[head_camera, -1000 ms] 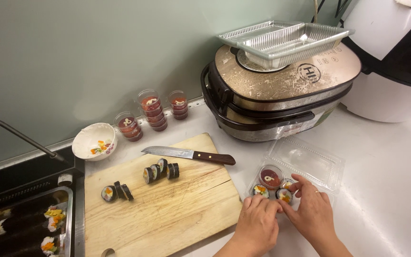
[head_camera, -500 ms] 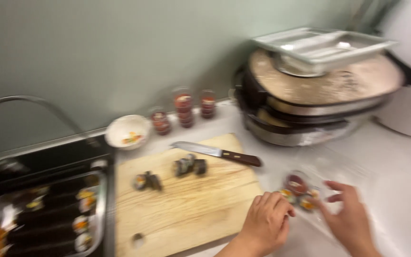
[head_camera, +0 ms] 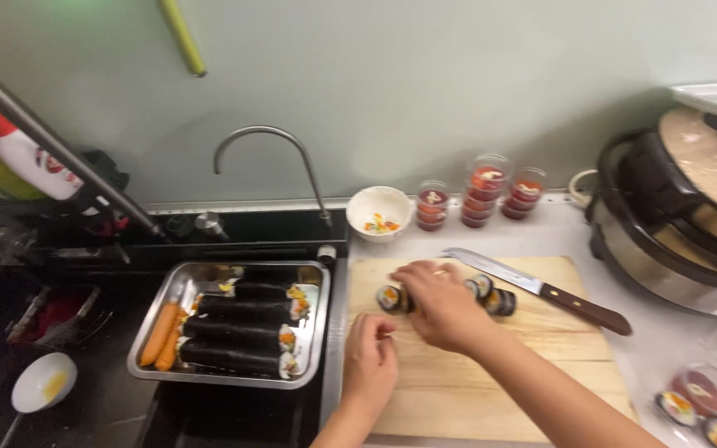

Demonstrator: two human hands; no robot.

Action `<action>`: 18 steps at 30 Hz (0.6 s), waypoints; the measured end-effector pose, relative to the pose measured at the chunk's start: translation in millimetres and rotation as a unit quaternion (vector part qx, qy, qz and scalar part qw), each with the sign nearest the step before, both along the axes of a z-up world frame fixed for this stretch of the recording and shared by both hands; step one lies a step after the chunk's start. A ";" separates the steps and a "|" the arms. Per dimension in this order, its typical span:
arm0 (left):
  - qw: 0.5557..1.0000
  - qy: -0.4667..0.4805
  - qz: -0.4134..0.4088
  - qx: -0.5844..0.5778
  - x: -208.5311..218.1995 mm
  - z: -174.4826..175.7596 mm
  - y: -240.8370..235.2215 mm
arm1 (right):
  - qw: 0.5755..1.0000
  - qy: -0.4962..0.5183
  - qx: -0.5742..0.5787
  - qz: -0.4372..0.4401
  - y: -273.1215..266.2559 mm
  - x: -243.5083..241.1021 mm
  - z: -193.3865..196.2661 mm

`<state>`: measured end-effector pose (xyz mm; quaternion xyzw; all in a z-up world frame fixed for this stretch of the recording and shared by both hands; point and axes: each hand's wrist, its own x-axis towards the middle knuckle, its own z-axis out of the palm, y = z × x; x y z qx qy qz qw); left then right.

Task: The person slices a kimbap roll on a cutting board using a knife and then places individual pieces into a plastic container alongside small condiment cups.

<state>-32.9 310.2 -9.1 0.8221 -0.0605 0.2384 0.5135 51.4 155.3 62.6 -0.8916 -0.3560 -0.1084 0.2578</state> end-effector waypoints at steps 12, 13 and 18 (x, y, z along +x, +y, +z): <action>0.996 0.073 0.037 -0.019 7.6 -16.1 21.8 | 0.986 -0.035 -0.165 0.008 33.8 10.9 -18.6; 0.997 0.067 0.025 -0.029 8.7 -11.9 12.4 | 0.994 -0.031 -0.104 -0.007 21.4 1.2 -4.7; 0.996 0.032 -0.060 -0.056 11.3 1.9 -66.9 | 0.992 -0.017 0.069 -0.106 -82.6 -53.3 24.6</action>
